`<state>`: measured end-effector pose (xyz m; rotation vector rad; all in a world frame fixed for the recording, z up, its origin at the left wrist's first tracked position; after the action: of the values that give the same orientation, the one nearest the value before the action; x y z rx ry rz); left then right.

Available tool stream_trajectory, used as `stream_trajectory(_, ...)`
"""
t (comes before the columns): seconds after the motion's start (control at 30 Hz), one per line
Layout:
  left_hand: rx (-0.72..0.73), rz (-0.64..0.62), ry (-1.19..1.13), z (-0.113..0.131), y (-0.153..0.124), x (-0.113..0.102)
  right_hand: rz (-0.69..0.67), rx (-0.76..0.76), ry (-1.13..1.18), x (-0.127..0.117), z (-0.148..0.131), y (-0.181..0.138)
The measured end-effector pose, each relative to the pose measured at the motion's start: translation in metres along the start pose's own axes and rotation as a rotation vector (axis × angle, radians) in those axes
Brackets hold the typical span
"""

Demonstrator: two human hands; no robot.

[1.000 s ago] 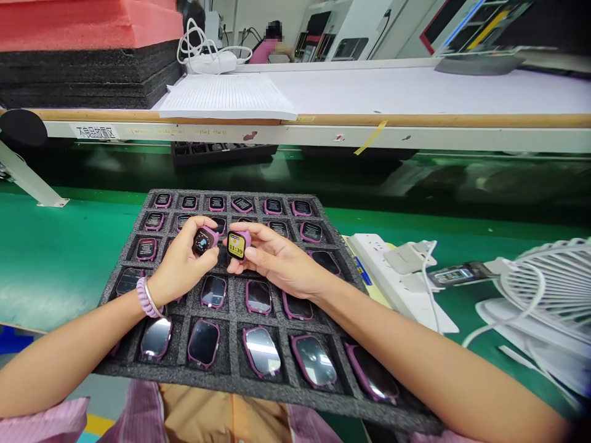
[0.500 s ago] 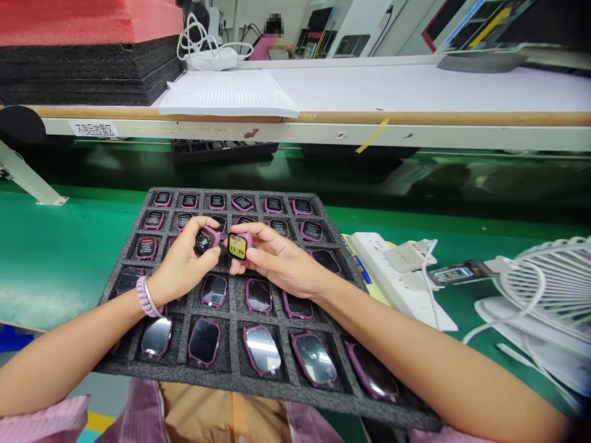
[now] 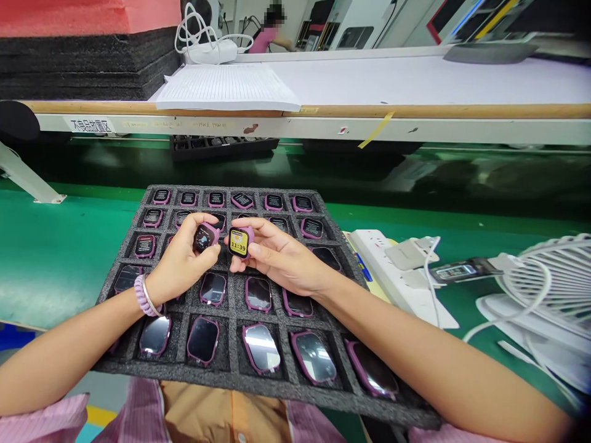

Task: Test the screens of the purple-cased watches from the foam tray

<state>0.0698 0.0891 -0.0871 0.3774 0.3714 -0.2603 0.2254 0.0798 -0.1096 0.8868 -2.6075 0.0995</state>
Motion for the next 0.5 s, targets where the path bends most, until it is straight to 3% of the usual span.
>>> stream_trajectory(0.5,-0.004,-0.021,-0.056,0.0021,0.0002,0.0029,0.001,0.009,0.026,0.0016,-0.0008,-0.0008)
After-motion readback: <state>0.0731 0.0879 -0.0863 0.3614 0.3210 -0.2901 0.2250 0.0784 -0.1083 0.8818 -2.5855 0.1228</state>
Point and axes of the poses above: each hand's wrist, its own y-axis towards the middle knuckle, its own x-axis out of the palm, z = x × y, the point moved 7 cm from there along y, towards the middle knuckle, and after that the axes turned 4 degrees about x, right-handed, at the moved point
